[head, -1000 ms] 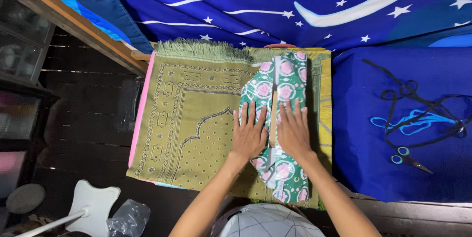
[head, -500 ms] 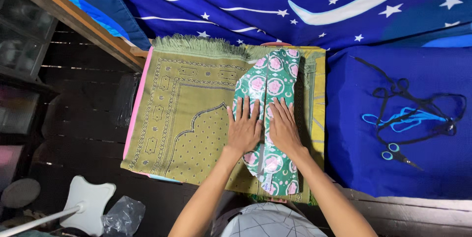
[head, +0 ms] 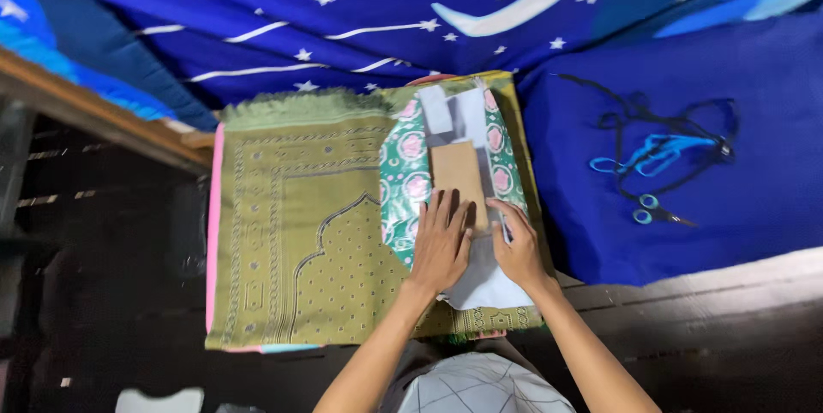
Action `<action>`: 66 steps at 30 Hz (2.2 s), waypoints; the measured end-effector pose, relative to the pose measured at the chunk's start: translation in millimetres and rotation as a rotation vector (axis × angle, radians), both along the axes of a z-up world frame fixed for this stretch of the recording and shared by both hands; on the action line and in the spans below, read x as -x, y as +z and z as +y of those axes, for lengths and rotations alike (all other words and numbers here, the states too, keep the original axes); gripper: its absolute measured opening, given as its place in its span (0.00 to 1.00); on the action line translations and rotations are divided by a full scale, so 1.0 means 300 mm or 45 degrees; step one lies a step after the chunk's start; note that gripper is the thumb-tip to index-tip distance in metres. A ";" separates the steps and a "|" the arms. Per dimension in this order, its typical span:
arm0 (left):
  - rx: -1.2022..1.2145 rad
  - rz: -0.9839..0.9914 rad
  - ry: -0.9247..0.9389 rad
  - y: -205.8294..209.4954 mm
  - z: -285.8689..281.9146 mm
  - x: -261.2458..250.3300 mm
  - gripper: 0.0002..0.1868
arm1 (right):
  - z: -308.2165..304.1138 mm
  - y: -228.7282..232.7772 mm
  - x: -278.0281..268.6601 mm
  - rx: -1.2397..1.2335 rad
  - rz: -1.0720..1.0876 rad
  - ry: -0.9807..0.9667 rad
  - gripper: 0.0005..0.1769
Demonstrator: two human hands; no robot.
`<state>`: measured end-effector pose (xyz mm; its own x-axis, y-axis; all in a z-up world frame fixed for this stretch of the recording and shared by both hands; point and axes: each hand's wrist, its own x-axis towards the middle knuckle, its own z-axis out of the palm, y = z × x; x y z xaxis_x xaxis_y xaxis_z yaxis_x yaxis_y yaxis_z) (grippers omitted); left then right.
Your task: The person places a small cardboard box onto a sheet of white wrapping paper laid on a patterned cloth. They fold the paper around the box, then tie a black ribbon around it to secure the package. The person adjusts the folds and ribbon to complete the wrapping.
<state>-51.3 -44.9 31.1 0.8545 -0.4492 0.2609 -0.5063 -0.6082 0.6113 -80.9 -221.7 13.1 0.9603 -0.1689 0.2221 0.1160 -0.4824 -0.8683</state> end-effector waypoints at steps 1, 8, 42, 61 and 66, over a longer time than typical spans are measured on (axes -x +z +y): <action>0.033 -0.003 -0.035 0.005 -0.015 0.003 0.27 | -0.022 0.002 0.016 0.061 -0.102 -0.030 0.23; 0.118 -0.012 -0.221 0.010 -0.152 0.023 0.23 | -0.197 -0.026 0.136 0.126 -0.112 -0.264 0.21; -0.078 0.159 -0.063 -0.167 -1.022 -0.061 0.18 | -1.112 -0.165 0.008 0.873 0.029 -0.071 0.22; 0.288 0.543 -0.167 -0.059 -1.060 -0.110 0.21 | -1.139 -0.010 0.013 -0.014 -0.006 -0.017 0.09; 0.375 0.280 -0.436 -0.016 -1.084 -0.101 0.18 | -1.123 0.048 0.028 -0.151 -0.067 0.072 0.09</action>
